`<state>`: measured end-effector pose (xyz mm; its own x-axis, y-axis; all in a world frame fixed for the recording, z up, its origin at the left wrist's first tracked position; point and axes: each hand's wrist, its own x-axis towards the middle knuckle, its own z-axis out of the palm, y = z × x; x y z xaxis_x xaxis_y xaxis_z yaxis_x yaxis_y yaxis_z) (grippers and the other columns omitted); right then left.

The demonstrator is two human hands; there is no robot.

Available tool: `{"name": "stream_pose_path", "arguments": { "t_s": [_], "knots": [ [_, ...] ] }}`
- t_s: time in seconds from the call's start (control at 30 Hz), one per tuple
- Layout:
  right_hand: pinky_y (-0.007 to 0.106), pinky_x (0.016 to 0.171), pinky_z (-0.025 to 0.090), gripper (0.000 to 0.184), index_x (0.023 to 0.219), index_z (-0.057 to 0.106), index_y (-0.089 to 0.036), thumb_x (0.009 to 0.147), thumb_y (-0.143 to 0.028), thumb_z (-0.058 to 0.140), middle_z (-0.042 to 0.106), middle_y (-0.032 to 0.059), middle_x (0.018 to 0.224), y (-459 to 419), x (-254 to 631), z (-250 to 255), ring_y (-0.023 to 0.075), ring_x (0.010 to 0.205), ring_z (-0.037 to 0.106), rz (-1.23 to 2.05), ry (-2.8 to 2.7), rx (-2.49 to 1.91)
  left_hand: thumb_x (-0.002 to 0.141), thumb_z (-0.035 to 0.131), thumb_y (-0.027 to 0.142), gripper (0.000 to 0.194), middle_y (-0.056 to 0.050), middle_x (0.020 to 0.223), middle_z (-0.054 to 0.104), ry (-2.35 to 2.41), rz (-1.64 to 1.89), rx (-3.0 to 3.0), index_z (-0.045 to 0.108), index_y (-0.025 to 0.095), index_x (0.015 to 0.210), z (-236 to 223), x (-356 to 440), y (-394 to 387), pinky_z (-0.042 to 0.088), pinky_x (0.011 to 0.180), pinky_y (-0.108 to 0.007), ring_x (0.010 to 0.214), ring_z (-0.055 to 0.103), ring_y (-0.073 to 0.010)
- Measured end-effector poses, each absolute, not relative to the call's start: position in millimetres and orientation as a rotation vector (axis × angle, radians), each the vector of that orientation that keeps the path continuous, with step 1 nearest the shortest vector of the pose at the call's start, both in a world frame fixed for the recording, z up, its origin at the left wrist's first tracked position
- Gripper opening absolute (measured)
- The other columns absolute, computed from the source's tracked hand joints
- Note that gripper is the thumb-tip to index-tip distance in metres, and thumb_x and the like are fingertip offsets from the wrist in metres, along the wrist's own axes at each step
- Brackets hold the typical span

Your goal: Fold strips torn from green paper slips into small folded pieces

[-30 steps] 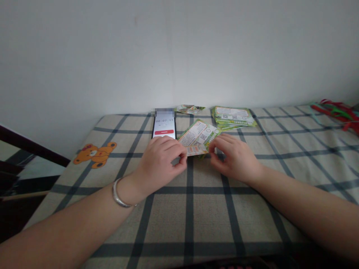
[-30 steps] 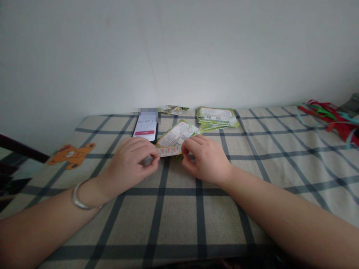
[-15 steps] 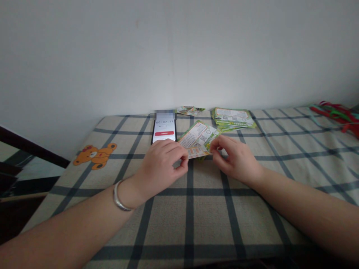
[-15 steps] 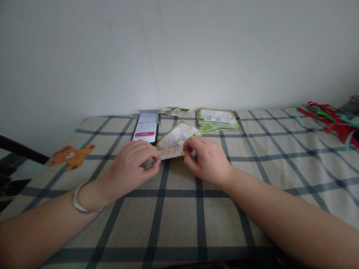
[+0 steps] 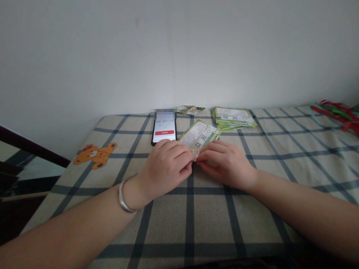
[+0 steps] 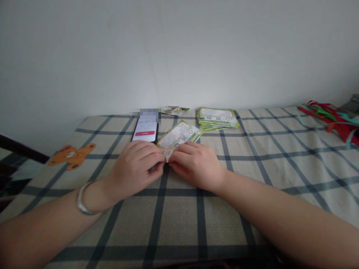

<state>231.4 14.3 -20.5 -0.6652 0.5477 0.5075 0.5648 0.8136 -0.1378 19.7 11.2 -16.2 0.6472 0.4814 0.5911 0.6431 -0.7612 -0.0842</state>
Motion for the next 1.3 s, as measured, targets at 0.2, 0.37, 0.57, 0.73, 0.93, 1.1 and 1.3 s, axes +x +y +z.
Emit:
{"name": "stream_pose_path", "arguments": {
  "t_s": [0.2,0.37,0.57,0.73,0.93,1.1,1.3],
  "knots": [
    [0.028,0.071,0.044,0.016,0.088,0.066,-0.019,0.092,-0.023,0.051,0.069,0.004,0.089,13.9,230.2,-19.4,0.0164,0.084,0.059,-0.006,-2.49,-0.767,0.078,0.056,0.013,0.008,-0.001,0.078,0.066,-0.852,-0.75,-2.548,0.061,0.018,0.075,-14.6,20.2,9.6,0.046,0.076,-0.037,0.082,0.06,-0.0214],
    [0.028,0.07,0.045,0.012,0.085,0.064,-0.018,0.089,-0.019,0.053,0.068,0.0042,0.085,13.4,233.0,-18.4,0.016,0.08,0.059,0.011,-2.475,-0.789,0.078,0.054,0.013,0.008,-0.002,0.076,0.065,-0.873,-0.739,-2.512,0.058,0.017,0.072,-14.6,17.3,11.5,0.046,0.074,-0.036,0.08,0.059,-0.0209],
    [0.028,0.07,0.045,0.011,0.084,0.064,-0.017,0.086,-0.016,0.053,0.067,0.0046,0.085,11.8,237.4,-16.6,0.0165,0.08,0.059,0.006,-2.47,-0.811,0.077,0.053,0.013,0.008,-0.002,0.076,0.064,-0.906,-0.736,-2.517,0.058,0.017,0.072,-14.4,14.8,13.5,0.045,0.075,-0.036,0.079,0.059,-0.021],
    [0.028,0.068,0.046,0.007,0.081,0.062,-0.016,0.082,-0.014,0.055,0.067,0.0047,0.082,13.3,239.7,-16.8,0.0166,0.078,0.06,0.02,-2.427,-0.808,0.077,0.053,0.013,0.009,-0.002,0.075,0.065,-0.955,-0.727,-2.523,0.058,0.017,0.071,-14.2,14.1,14.6,0.045,0.075,-0.036,0.078,0.06,-0.0206],
    [0.028,0.069,0.048,0.006,0.08,0.059,-0.017,0.08,-0.012,0.054,0.068,0.0049,0.082,13.4,242.5,-17.3,0.0172,0.079,0.062,0.038,-2.394,-0.839,0.076,0.052,0.013,0.008,-0.002,0.075,0.064,-1.005,-0.731,-2.533,0.058,0.017,0.071,-15.6,12.2,16.6,0.045,0.075,-0.036,0.078,0.059,-0.0207],
    [0.029,0.07,0.048,0.008,0.079,0.056,-0.018,0.077,-0.011,0.055,0.068,0.0047,0.083,12.9,244.2,-17.2,0.0174,0.079,0.063,0.068,-2.357,-0.886,0.075,0.054,0.013,0.007,-0.002,0.076,0.063,-1.051,-0.74,-2.534,0.057,0.018,0.071,-17.0,10.7,18.1,0.044,0.074,-0.035,0.079,0.059,-0.0211],
    [0.03,0.07,0.048,0.01,0.077,0.052,-0.019,0.074,-0.01,0.055,0.068,0.0049,0.082,14.3,244.7,-16.8,0.0181,0.078,0.063,0.088,-2.342,-0.907,0.077,0.053,0.014,0.007,-0.003,0.078,0.064,-1.074,-0.735,-2.544,0.058,0.018,0.073,-17.6,10.0,18.6,0.043,0.073,-0.035,0.079,0.059,-0.0209]
  ]
}}
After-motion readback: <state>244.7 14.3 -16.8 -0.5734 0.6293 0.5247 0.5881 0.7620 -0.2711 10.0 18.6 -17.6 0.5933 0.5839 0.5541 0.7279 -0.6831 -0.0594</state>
